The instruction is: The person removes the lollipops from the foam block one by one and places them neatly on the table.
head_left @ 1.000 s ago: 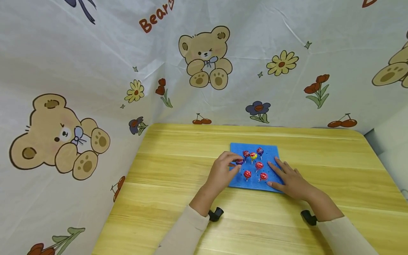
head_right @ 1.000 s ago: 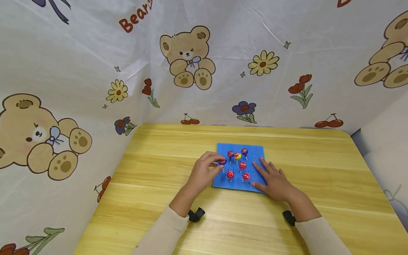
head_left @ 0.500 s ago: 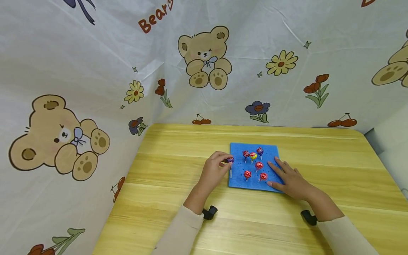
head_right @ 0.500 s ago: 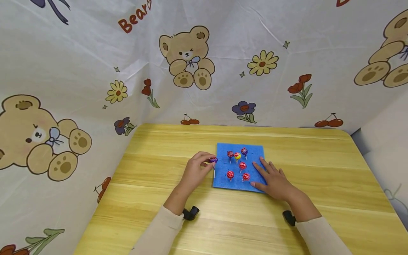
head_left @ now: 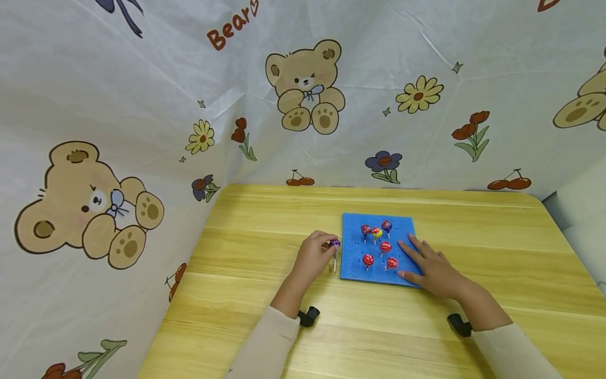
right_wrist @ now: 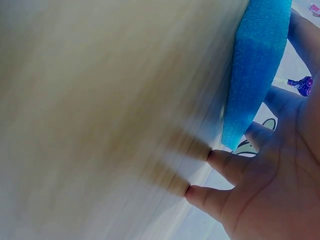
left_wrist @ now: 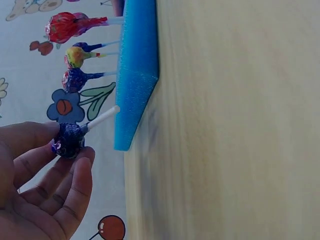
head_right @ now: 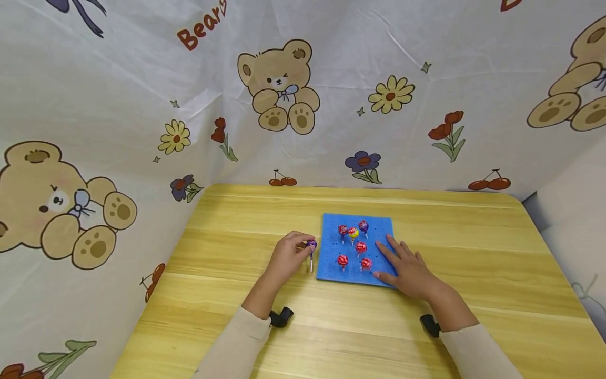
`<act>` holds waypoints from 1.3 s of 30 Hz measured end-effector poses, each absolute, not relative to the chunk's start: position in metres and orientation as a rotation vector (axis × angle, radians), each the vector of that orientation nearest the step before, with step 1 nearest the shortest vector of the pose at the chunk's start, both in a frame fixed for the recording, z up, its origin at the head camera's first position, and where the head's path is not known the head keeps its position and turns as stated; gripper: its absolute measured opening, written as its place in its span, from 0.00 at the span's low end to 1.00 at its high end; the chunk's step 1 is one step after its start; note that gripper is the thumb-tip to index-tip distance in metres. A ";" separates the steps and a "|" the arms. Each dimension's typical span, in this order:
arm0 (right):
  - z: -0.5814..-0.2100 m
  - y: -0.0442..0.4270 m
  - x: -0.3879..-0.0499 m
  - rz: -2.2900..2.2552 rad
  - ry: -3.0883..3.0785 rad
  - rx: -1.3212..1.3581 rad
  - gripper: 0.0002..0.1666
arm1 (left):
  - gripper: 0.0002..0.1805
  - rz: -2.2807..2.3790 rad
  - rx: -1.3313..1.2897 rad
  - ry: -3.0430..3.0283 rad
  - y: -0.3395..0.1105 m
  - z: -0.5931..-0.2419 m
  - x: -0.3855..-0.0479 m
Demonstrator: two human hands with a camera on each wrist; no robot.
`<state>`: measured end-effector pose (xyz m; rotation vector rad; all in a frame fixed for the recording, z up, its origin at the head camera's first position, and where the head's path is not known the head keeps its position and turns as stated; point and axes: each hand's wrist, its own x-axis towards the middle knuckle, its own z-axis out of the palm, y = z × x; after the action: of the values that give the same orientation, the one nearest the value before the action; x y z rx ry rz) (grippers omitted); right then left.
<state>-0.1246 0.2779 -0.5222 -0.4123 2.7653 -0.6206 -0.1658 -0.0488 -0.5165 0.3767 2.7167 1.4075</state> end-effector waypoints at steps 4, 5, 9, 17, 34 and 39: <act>-0.522 0.278 -0.124 -0.619 2.769 -0.415 0.53 | 0.15 1.353 0.350 2.712 -0.048 -0.521 -0.167; -0.522 0.278 -0.124 -0.622 2.769 -0.415 0.53 | 0.15 1.340 0.346 2.717 -0.048 -0.523 -0.168; -0.522 0.278 -0.123 -0.632 2.768 -0.415 0.53 | 0.14 1.321 0.321 2.711 -0.047 -0.528 -0.169; -0.521 0.278 -0.124 -0.644 2.766 -0.420 0.53 | 0.10 1.374 0.220 2.636 -0.045 -0.532 -0.172; -0.521 0.278 -0.124 -0.648 2.764 -0.415 0.53 | 0.12 1.262 0.253 2.668 -0.045 -0.537 -0.174; -0.521 0.278 -0.125 -0.650 2.763 -0.415 0.53 | 0.12 1.248 0.279 2.689 -0.045 -0.536 -0.174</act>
<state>-0.1245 0.2781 -0.5210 -0.4150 2.7626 -0.6501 -0.1737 -0.0453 -0.5360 0.2794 2.6894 1.2482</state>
